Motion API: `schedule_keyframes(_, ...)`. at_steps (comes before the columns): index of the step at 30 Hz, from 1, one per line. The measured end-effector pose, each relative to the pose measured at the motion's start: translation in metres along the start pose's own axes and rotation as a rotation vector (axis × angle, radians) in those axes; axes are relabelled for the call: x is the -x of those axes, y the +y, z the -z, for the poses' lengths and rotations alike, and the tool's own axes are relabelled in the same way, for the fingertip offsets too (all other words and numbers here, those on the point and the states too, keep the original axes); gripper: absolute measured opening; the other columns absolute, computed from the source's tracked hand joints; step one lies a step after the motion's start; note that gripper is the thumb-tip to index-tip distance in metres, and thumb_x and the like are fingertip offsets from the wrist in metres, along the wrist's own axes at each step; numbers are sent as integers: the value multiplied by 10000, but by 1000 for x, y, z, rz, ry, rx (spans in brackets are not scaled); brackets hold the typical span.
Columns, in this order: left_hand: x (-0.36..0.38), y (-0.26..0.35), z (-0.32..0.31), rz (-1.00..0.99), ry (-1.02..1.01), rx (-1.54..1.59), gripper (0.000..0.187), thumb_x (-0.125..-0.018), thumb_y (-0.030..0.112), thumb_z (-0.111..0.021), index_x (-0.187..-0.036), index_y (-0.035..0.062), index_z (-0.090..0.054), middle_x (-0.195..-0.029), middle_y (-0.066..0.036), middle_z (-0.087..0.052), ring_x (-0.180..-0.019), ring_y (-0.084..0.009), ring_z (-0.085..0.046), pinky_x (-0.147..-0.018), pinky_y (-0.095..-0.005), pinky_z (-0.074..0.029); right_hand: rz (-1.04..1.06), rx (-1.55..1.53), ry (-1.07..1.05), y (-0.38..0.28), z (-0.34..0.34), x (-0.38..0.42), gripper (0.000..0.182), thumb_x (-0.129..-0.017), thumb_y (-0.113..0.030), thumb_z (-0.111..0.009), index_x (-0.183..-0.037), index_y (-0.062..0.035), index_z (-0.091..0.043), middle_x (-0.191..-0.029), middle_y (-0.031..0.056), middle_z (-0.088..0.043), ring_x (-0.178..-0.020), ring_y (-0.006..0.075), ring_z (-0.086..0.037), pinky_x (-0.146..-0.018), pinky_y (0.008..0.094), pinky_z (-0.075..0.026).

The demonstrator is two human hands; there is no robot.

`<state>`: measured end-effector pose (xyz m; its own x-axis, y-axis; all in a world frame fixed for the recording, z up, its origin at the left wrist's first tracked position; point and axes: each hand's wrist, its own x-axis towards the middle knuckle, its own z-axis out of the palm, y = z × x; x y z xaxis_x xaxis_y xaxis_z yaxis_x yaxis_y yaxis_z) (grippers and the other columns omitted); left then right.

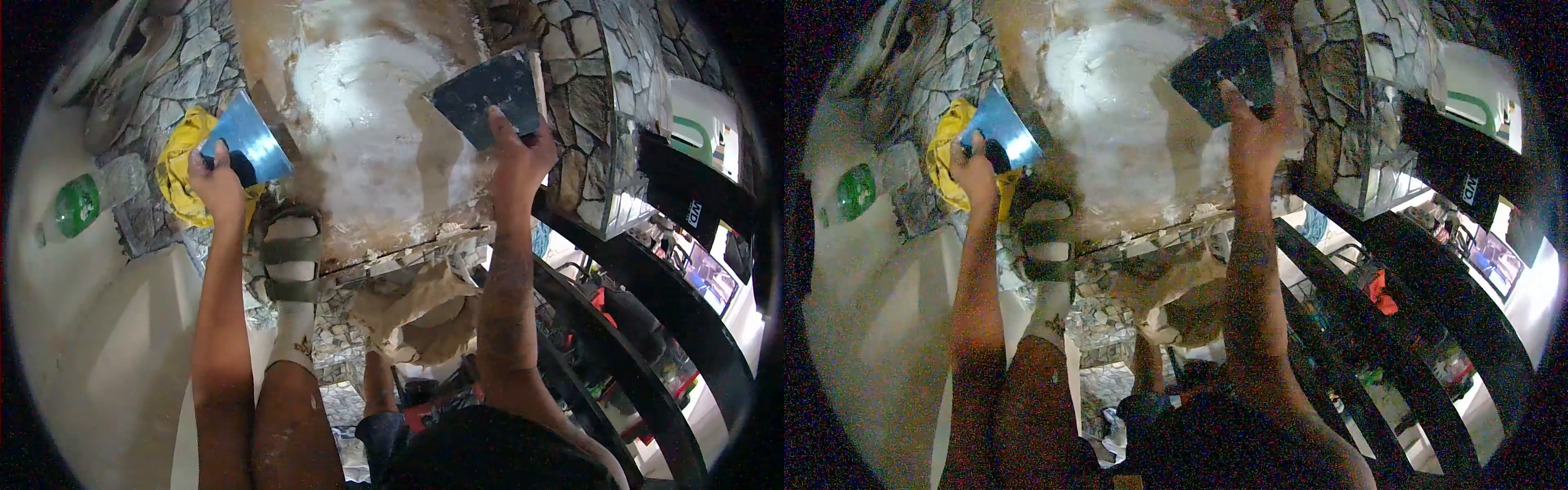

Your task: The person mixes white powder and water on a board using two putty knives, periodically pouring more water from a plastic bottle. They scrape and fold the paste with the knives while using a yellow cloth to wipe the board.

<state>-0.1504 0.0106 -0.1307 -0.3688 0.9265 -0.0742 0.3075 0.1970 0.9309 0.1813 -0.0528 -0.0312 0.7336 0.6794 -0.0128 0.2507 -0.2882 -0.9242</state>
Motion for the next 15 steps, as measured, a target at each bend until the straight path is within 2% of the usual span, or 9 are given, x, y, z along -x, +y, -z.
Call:
schedule_keyframes(2, 5, -12, 6, 32, 33, -124, 196, -885, 68, -586, -1046, -38, -556, -958, -80, -586, -891, -152, -526, -815, -285, -420, 11, 175, -52, -2, 5, -7, 160, -770, -15, -686, -917, -16, -624, -808, 21, -639, -686, 97, -565, -643, 254, -461)
schedule_keyframes(3, 4, -24, 7, -50, 15, -177, 231, -899, 107, -578, -1080, -34, -546, -1004, -110, -585, -938, -183, -534, -837, -305, -417, 108, 173, -95, 16, 9, -17, 205, -762, -17, -685, -953, -17, -610, -832, 23, -630, -709, 96, -560, -649, 247, -451)
schedule_keyframes(6, 4, -32, 1, -171, 74, -228, 246, -904, 139, -580, -1087, -21, -544, -990, -137, -595, -921, -211, -548, -839, -316, -421, 166, 212, -160, 29, 15, -36, 234, -763, -27, -686, -979, -21, -596, -879, 30, -629, -737, 95, -557, -657, 237, -440)
schedule_keyframes(7, 1, -31, 1, -188, 104, -286, 262, -914, 180, -565, -1101, -3, -537, -986, -178, -615, -876, -278, -594, -802, -359, -449, 139, 142, -185, 31, 17, -39, 236, -768, -28, -680, -987, -21, -592, -877, 30, -624, -737, 99, -553, -657, 245, -439)
schedule_keyframes(10, 3, -27, -1, -226, 127, -441, 284, -918, 226, -541, -1113, 20, -533, -979, -212, -625, -840, -365, -622, -753, -428, -468, 14, 67, -186, 49, 32, -40, 237, -792, -33, -660, -1015, -19, -582, -862, 27, -609, -734, 110, -542, -663, 270, -440)
schedule_keyframes(11, 6, -34, -2, -371, 130, -512, 329, -917, 289, -506, -1130, 39, -527, -996, -233, -622, -850, -424, -613, -730, -483, -468, -46, 128, -143, 71, 41, -37, 234, -805, -36, -650, -1027, -16, -579, -850, 25, -604, -730, 115, -540, -671, 280, -441)
schedule_keyframes(12, 7, -33, -4, -352, 96, -556, 339, -915, 298, -500, -1137, 44, -527, -1007, -226, -622, -859, -421, -613, -735, -483, -470, -106, 186, -98, 87, 46, -34, 231, -818, -39, -640, -1038, -14, -575, -838, 23, -598, -726, 120, -537, -679, 290, -443)
schedule_keyframes(14, 10, -31, -5, -312, 34, -651, 359, -911, 317, -489, -1153, 55, -525, -1028, -212, -621, -877, -415, -612, -746, -485, -472, -16, 401, -85, 96, 52, -10, 217, -840, -63, -629, -1043, -15, -568, -827, 28, -582, -711, 126, -528, -687, 296, -436)
schedule_keyframes(15, 9, -37, -5, -323, 11, -703, 371, -910, 312, -483, -1181, 60, -512, -1068, -186, -617, -895, -400, -615, -750, -476, -481, 21, 386, -123, 108, 59, -2, 238, -842, -75, -633, -1061, -15, -562, -853, 36, -586, -739, 122, -536, -691, 285, -436)
